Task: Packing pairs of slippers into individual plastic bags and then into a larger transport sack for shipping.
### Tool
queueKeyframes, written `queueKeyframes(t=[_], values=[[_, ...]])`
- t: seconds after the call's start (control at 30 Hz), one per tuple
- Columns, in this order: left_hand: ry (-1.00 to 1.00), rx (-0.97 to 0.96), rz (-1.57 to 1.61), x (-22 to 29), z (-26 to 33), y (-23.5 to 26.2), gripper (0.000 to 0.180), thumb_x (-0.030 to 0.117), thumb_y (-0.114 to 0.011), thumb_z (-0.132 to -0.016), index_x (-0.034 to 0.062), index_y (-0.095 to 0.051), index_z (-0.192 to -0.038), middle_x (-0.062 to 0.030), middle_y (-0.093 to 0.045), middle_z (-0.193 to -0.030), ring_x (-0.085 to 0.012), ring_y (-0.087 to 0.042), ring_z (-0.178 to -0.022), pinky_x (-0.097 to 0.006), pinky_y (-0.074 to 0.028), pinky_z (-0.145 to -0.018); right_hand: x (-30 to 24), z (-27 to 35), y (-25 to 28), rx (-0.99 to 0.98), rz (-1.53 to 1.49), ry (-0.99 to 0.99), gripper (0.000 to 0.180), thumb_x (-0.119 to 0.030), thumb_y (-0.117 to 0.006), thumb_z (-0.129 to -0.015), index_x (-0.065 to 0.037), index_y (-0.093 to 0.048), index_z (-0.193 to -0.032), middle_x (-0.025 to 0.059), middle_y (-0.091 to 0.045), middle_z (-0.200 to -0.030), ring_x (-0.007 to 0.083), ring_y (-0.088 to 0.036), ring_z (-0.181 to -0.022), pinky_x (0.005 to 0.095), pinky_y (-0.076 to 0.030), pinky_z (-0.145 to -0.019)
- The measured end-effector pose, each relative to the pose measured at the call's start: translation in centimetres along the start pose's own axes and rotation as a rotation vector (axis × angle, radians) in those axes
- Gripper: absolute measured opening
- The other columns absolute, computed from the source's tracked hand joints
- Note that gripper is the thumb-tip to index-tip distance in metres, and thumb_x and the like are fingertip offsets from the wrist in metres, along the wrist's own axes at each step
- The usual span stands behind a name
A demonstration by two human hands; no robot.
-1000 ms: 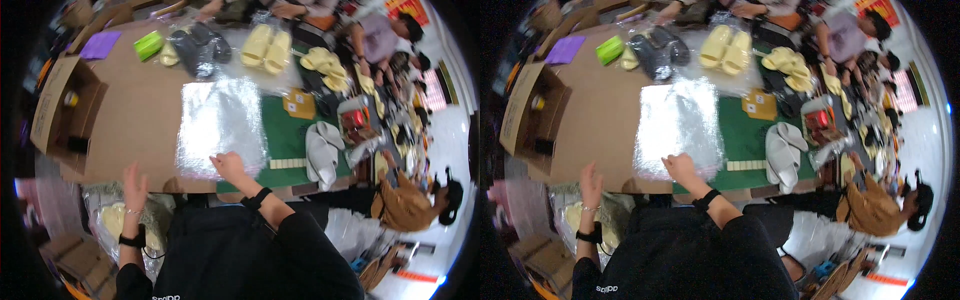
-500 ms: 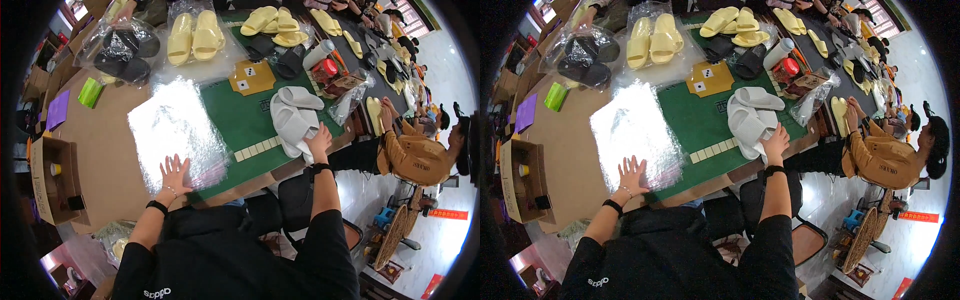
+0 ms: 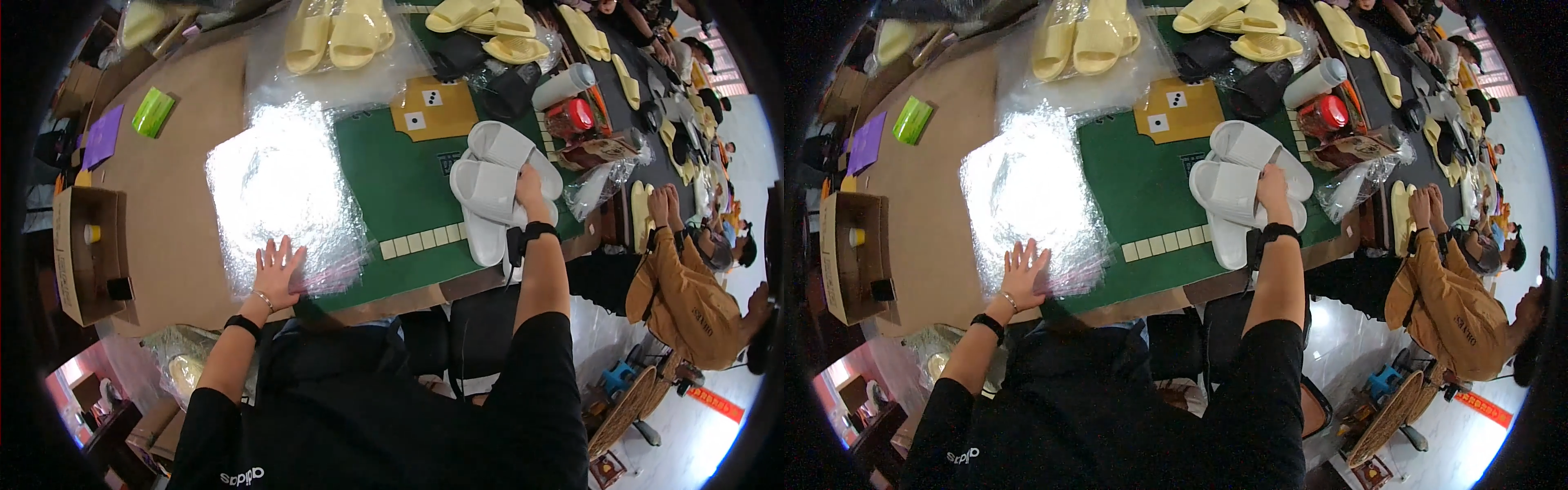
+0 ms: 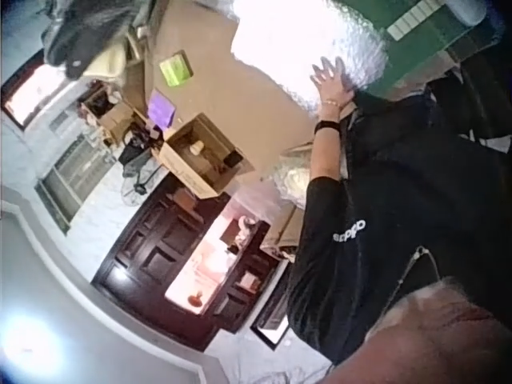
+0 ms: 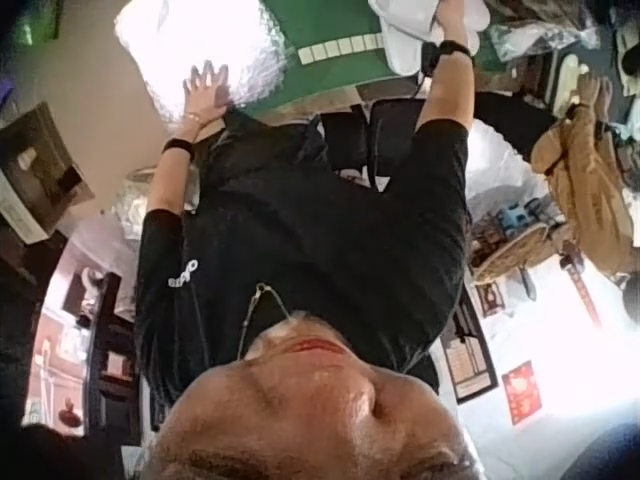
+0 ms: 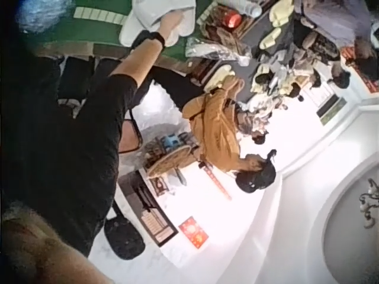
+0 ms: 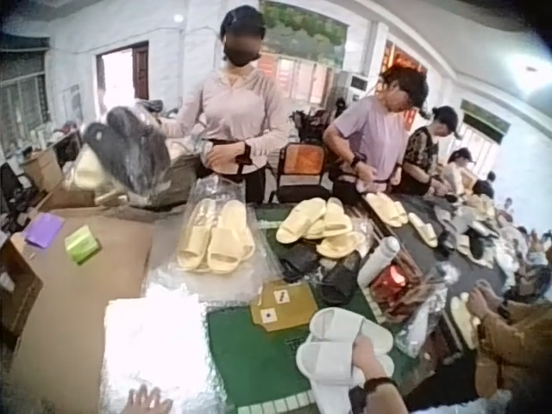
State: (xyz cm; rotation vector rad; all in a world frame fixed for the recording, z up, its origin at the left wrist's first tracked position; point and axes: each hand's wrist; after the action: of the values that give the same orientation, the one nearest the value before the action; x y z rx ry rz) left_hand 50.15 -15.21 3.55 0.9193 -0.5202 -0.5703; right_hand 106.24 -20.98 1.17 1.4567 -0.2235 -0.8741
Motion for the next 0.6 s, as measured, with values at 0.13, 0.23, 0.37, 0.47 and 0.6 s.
queueKeyframes(t=[0.13, 0.23, 0.37, 0.47, 0.6], values=[[-0.05, -0.022, -0.015, 0.2, 0.1, -0.8, 0.097, 0.027, -0.07, -0.057, 0.0261, -0.017, -0.138, -0.0127, -0.006, -0.145, -0.0461, -0.006, -0.129, -0.06, -0.012, -0.101, -5.3, 2.8, -1.3, 0.179, -0.114, 0.169, 0.02, -0.015, -0.055, -0.073, -0.005, -0.058, -0.09, 0.0187, -0.058, -0.088, 0.0394, -0.052, -0.09, 0.0451, -0.041, -0.074], [-0.065, 0.02, 0.032, -0.9, 1.0, -1.4, 0.09, 0.027, -0.069, -0.058, 0.0241, -0.024, -0.136, -0.0106, -0.011, -0.144, -0.0448, -0.008, -0.129, -0.059, -0.013, -0.102, -12.8, 8.0, -1.9, 0.134, -0.405, 0.198, 0.022, -0.013, -0.057, -0.072, -0.002, -0.057, -0.091, 0.021, -0.058, -0.088, 0.0413, -0.053, -0.088, 0.0446, -0.042, -0.071], [-0.165, 0.142, 0.159, -2.5, 1.4, -2.8, 0.07, 0.024, -0.064, -0.064, 0.0195, -0.038, -0.129, -0.0107, -0.024, -0.139, -0.0377, -0.014, -0.13, -0.055, -0.018, -0.103, -19.0, 15.9, -5.3, 0.156, -0.536, 0.258, 0.024, -0.009, -0.059, -0.07, 0.002, -0.057, -0.092, 0.024, -0.057, -0.09, 0.0422, -0.052, -0.089, 0.0438, -0.042, -0.075], [-0.273, 0.298, 0.158, -2.8, 2.0, -2.5, 0.047, 0.021, -0.059, -0.071, 0.0126, -0.05, -0.117, -0.0111, -0.041, -0.128, -0.0326, -0.028, -0.125, -0.05, -0.025, -0.101, -20.7, 21.2, -7.0, 0.167, -0.456, 0.236, 0.026, -0.01, -0.059, -0.07, 0.001, -0.058, -0.094, 0.0225, -0.058, -0.092, 0.0411, -0.052, -0.09, 0.0421, -0.042, -0.078], [-0.299, 0.514, 0.386, -3.6, 1.2, -3.1, 0.024, 0.012, -0.05, -0.081, 0.008, -0.058, -0.103, -0.0105, -0.057, -0.107, -0.028, -0.048, -0.108, -0.039, -0.038, -0.089, -20.7, 27.5, -7.0, 0.135, -0.571, 0.15, 0.03, -0.011, -0.061, -0.071, 0.0, -0.058, -0.099, 0.0196, -0.059, -0.097, 0.0371, -0.054, -0.093, 0.0387, -0.042, -0.08]])
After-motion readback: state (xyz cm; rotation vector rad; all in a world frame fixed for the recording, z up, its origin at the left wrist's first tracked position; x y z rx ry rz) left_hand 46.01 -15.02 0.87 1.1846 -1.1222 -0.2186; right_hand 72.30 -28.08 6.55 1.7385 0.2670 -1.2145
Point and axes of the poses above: each hand's wrist, its own z-axis away from the middle knuckle, its own y-axis out of the back of the hand, x = y × z
